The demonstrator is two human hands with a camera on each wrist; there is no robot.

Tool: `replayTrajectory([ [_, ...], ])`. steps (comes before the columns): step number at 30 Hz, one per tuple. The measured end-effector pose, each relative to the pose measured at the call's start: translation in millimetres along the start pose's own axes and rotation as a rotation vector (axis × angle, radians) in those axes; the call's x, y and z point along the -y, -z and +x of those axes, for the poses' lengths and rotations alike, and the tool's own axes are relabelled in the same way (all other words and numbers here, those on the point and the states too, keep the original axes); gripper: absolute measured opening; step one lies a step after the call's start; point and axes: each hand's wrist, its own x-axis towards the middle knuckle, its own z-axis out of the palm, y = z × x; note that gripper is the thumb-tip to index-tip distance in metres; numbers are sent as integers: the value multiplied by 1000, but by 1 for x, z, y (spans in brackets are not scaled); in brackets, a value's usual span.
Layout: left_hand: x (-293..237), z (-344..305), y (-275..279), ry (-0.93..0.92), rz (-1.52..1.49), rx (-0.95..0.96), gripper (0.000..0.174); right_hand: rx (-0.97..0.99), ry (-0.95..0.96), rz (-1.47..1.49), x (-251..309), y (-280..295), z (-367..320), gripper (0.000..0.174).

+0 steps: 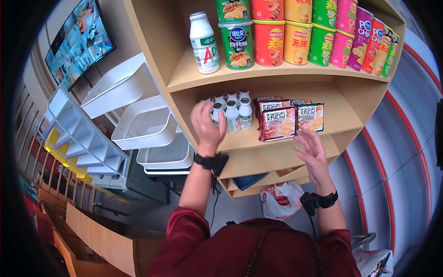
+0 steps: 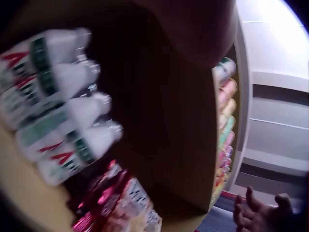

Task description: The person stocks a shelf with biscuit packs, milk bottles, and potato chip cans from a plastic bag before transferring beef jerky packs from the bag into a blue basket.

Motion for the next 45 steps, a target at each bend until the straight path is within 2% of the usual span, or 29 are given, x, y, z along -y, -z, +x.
replayTrajectory([
  [1, 0, -20, -2, 165, 9, 97, 38, -4, 4, 6, -3, 1, 1, 63],
  [2, 5, -38, -5, 347, 31, 202, 53, -11, -18, 12, -7, 2, 0, 63],
  [3, 15, -57, -13, 340, 30, 203, 53, -16, -35, 17, -11, 2, 1, 62],
  [5, 29, -82, -28, 568, 150, 227, 69, -12, -33, 11, -15, 5, 1, 62],
  [6, 33, -90, -32, 645, 91, 291, 79, -6, -40, 0, -17, 4, 1, 61],
  [7, 33, -91, -34, 642, 88, 292, 79, -10, -38, 1, -18, 3, 1, 61],
  [10, 34, -89, -36, 856, 41, 185, 81, -22, -56, 5, -20, 2, 0, 60],
  [11, 32, -87, -31, 856, 38, 186, 81, -17, -58, 6, -21, 2, -1, 60],
  [13, 25, -83, -20, 859, 59, 452, 86, -12, -59, 4, -20, 2, -2, 60],
  [14, 29, -96, -22, 771, 107, 410, 78, -8, -66, 9, -19, 2, -2, 59],
  [15, 29, -103, -22, 770, 107, 409, 78, -4, -73, 15, -19, 1, -2, 58],
  [17, 22, -104, -19, 923, -357, 370, 65, 11, -71, -11, -13, -2, -2, 57],
  [18, 19, -104, -15, 900, -349, 357, 56, 26, -71, -37, -11, -4, -3, 56],
  [19, 14, -100, -9, 899, -349, 357, 56, 26, -71, -37, -10, -6, -3, 56],
  [21, 6, -96, 6, 893, -295, 507, 59, 71, -83, -66, -7, -8, -2, 53],
  [23, -2, -97, 28, 805, -325, 370, 59, 87, -89, -57, -8, -4, -1, 52],
  [24, -9, -94, 44, 867, -340, 327, 58, 99, -106, -44, -10, -2, -2, 51],
  [25, -18, -79, 68, 792, -242, 373, 57, 103, -101, -48, -12, 0, -1, 51],
  [26, -25, -67, 90, 792, -235, 383, 56, 108, -118, -41, -14, 2, -1, 51],
  [29, -35, -38, 152, 975, -362, 236, 50, 122, -141, -26, -18, 5, 1, 49],
  [31, -39, -16, 172, 844, -483, -83, 47, 132, -155, -16, -19, 6, 3, 49],
  [33, -32, -1, 186, 810, -534, -293, 56, 150, -146, -14, -20, 4, 1, 48],
  [34, -28, 9, 186, 733, -523, -382, 49, 158, -150, -12, -20, 4, 1, 48],
  [35, -39, 31, 183, 738, -496, -467, 46, 169, -145, -7, -20, 2, 1, 47],
  [38, -51, 75, 169, 656, -490, -517, 42, 187, -137, -4, -19, 2, -3, 47],
  [40, -57, 98, 158, 649, -498, -468, 51, 194, -130, -7, -16, 2, -5, 47],
  [41, -52, 103, 150, 584, -415, -450, 55, 182, -130, -15, -14, 3, -7, 46],
  [45, -68, 123, 112, 597, -339, -414, 56, 135, -115, -11, -11, 9, -13, 46],
])
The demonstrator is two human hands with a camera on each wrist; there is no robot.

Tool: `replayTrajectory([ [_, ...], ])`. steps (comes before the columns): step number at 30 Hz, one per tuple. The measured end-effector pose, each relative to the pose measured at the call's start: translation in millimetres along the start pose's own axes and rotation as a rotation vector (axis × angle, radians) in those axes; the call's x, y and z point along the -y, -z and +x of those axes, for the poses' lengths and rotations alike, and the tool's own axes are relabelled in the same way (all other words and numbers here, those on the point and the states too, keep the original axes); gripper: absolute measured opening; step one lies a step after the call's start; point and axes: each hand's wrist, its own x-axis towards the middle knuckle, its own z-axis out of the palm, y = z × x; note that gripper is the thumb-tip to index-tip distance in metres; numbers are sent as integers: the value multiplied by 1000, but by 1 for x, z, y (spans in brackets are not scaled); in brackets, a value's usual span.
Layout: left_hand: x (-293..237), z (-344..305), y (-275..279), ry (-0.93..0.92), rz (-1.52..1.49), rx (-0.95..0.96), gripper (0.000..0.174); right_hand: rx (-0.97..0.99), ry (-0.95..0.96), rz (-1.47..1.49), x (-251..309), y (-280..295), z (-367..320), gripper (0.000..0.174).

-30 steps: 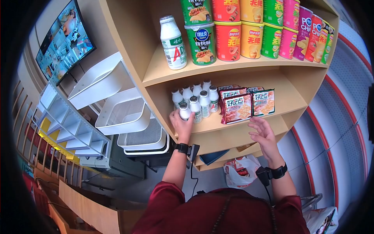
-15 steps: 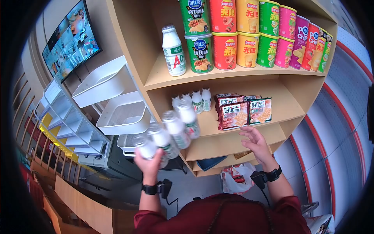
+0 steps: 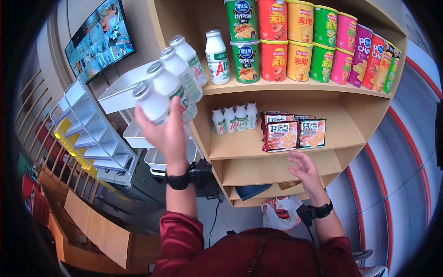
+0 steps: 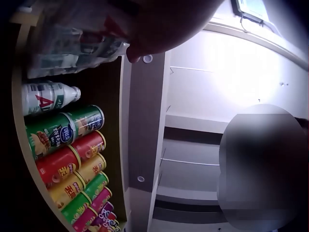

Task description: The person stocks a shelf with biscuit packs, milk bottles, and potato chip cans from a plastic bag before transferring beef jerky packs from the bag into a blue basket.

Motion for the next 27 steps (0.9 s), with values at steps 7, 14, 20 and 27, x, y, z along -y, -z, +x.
replayTrajectory([
  [7, 35, 16, -50, -286, 494, 2, 68, -36, -1, 3, -6, 12, -6, 46],
  [14, 51, 41, -88, -215, 418, 157, 48, -49, -25, 28, -19, 11, -4, 46],
  [20, 84, 51, -106, -267, 412, 193, 48, -48, -46, 35, -24, 7, -1, 46],
  [27, 101, 59, -111, -303, 428, 209, 49, -38, -67, 21, -26, 1, 0, 45],
])
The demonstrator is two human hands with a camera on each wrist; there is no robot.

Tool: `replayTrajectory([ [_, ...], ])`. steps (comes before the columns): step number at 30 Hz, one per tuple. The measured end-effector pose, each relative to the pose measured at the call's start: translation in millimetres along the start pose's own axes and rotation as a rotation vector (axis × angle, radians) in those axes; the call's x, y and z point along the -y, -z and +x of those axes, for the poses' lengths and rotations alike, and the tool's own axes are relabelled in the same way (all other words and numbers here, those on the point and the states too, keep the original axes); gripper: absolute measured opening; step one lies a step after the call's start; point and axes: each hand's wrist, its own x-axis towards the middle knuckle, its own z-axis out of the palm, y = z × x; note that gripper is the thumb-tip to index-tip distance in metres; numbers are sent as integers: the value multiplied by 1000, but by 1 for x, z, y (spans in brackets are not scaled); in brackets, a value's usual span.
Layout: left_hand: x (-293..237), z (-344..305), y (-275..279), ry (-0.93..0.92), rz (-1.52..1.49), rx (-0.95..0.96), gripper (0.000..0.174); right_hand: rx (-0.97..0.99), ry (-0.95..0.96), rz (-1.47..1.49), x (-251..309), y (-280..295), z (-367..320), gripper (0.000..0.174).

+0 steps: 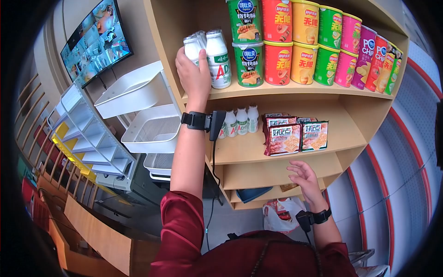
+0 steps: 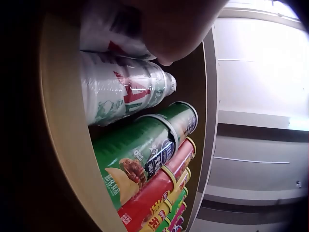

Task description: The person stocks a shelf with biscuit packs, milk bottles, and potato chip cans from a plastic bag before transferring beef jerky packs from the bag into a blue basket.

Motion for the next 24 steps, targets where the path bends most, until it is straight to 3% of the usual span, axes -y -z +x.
replayTrajectory([
  [4, 3, -6, 6, 31, -90, 97, 54, -12, -35, 5, -1, -1, -1, 45],
  [7, -9, -43, 26, -105, -42, 37, 64, -33, -11, 13, -2, -2, -2, 45],
  [9, -9, -89, 43, -324, -114, -37, 53, -54, -16, -16, -5, 3, -4, 44],
  [11, 10, -142, 52, -459, -167, 138, 38, -65, -28, -32, -7, 10, -6, 45],
  [12, 19, -170, 53, -370, -86, 306, 44, -72, -36, -49, -8, 13, -8, 45],
  [13, 31, -188, 45, -370, -91, 313, 44, -80, -40, -46, -9, 16, -10, 45],
  [15, 59, -216, 26, 61, -53, 364, 55, -120, -25, -69, -9, 20, -13, 45],
  [16, 74, -222, 16, 62, -57, 368, 55, -126, -27, -69, -11, 23, -14, 45],
  [18, 102, -224, -8, 288, -25, 318, 66, -164, -20, -72, -13, 26, -17, 45],
  [19, 114, -225, -23, 292, -29, 322, 66, -169, -23, -76, -12, 26, -18, 45],
  [21, 129, -222, -48, 529, 14, 332, 70, -196, -47, -60, -11, 26, -21, 45],
  [24, 132, -218, -55, 557, -29, 379, 73, -219, -48, -59, -14, 26, -25, 45],
])
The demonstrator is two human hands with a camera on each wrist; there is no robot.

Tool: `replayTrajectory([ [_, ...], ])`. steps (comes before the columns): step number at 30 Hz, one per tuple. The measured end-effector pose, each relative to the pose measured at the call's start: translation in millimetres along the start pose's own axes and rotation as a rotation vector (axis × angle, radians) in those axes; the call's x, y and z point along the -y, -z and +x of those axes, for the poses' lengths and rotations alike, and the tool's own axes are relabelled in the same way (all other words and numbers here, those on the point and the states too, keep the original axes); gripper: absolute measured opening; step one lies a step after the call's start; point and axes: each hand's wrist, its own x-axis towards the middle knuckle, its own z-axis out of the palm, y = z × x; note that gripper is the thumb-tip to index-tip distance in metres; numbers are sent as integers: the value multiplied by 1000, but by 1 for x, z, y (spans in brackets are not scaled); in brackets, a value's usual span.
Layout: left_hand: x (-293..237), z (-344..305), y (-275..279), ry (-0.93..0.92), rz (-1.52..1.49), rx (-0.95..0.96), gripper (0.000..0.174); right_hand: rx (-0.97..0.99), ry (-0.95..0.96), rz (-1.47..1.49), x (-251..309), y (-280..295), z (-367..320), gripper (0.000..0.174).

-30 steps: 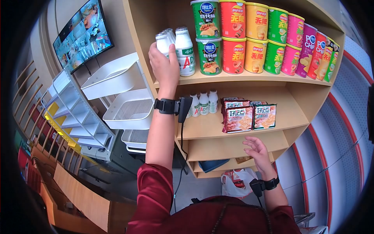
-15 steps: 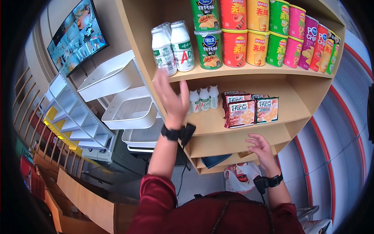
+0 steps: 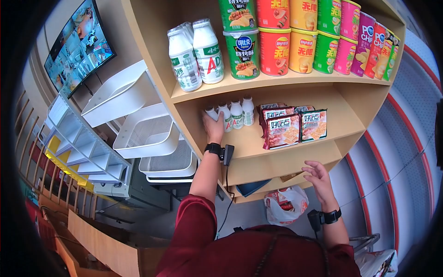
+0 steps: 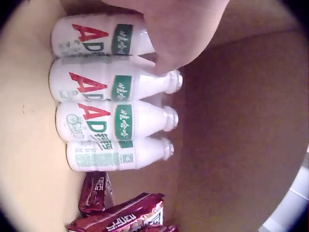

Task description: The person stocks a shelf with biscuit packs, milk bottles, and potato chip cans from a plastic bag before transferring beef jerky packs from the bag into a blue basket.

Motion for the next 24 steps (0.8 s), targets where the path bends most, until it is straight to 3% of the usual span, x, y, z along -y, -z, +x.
replayTrajectory([
  [5, 2, -10, 13, -26, 59, 34, 68, -29, -5, -14, 7, 4, -9, 45],
  [8, -4, -34, 29, -164, 86, 29, 52, -32, 2, -16, 8, 4, -12, 45],
  [14, -18, -64, 43, -88, 46, -24, 44, 29, 3, -34, 16, 1, -18, 43],
  [17, -22, -77, 55, -128, 125, -95, 42, 44, 6, -26, 15, 2, -22, 43],
  [24, -5, -91, 66, -55, -34, -1, 56, 56, -8, -19, 9, 9, -29, 43],
])
